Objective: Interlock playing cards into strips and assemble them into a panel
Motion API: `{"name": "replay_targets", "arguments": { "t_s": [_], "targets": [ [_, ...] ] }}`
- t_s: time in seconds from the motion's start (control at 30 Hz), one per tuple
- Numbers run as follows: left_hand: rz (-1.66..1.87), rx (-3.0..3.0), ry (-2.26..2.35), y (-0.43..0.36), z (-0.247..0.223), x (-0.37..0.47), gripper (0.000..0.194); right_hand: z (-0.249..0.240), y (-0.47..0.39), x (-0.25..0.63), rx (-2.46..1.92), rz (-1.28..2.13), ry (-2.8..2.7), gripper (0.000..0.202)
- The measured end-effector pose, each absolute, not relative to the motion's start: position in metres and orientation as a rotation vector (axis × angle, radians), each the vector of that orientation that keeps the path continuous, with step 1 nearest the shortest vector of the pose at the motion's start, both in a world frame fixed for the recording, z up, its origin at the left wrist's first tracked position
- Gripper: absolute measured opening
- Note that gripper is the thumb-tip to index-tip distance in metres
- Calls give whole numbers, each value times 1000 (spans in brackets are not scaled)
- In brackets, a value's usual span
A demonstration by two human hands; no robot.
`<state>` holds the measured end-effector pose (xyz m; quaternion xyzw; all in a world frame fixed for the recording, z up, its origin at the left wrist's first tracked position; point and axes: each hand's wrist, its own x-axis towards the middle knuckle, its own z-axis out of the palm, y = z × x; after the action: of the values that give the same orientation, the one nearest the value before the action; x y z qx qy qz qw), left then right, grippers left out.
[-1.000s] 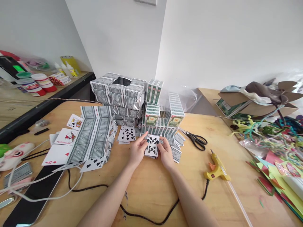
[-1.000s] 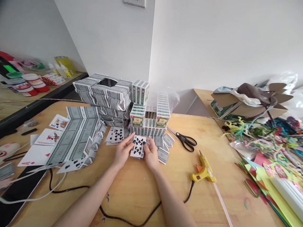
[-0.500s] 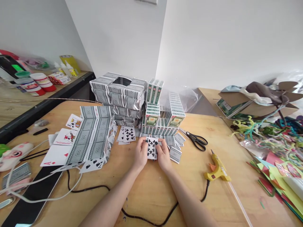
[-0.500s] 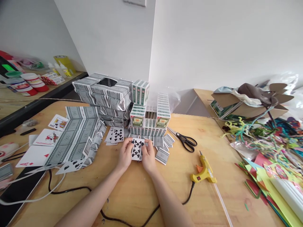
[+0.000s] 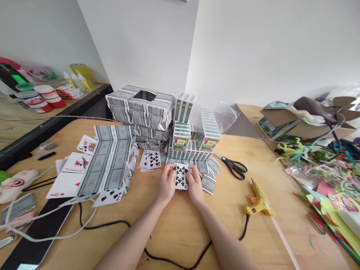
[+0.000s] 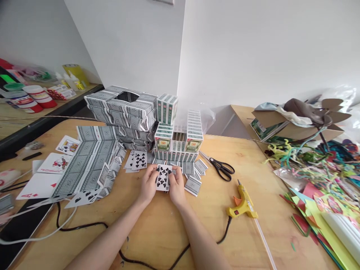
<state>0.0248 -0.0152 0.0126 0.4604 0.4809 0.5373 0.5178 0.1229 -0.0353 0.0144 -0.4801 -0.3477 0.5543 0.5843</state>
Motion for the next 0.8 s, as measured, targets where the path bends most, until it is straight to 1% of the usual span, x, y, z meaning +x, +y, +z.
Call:
{"name": "replay_targets", "arguments": {
  "t_s": [0.13,0.2,0.37,0.8],
  "targets": [
    [1283,1199,1092,-16,14,23,33,14,-35,124,-1081,1326,-811,18],
    [1253,1275,1101,-17,14,22,37,15,-35,124,-1073,1320,-815,18],
    [1256,1391,1105,-15,9,21,35,16,-35,125,-1067,1297,-814,21],
    [1243,1409,1157,-15,10,21,34,13,-35,124,-1078,1283,-817,25]
  ]
}}
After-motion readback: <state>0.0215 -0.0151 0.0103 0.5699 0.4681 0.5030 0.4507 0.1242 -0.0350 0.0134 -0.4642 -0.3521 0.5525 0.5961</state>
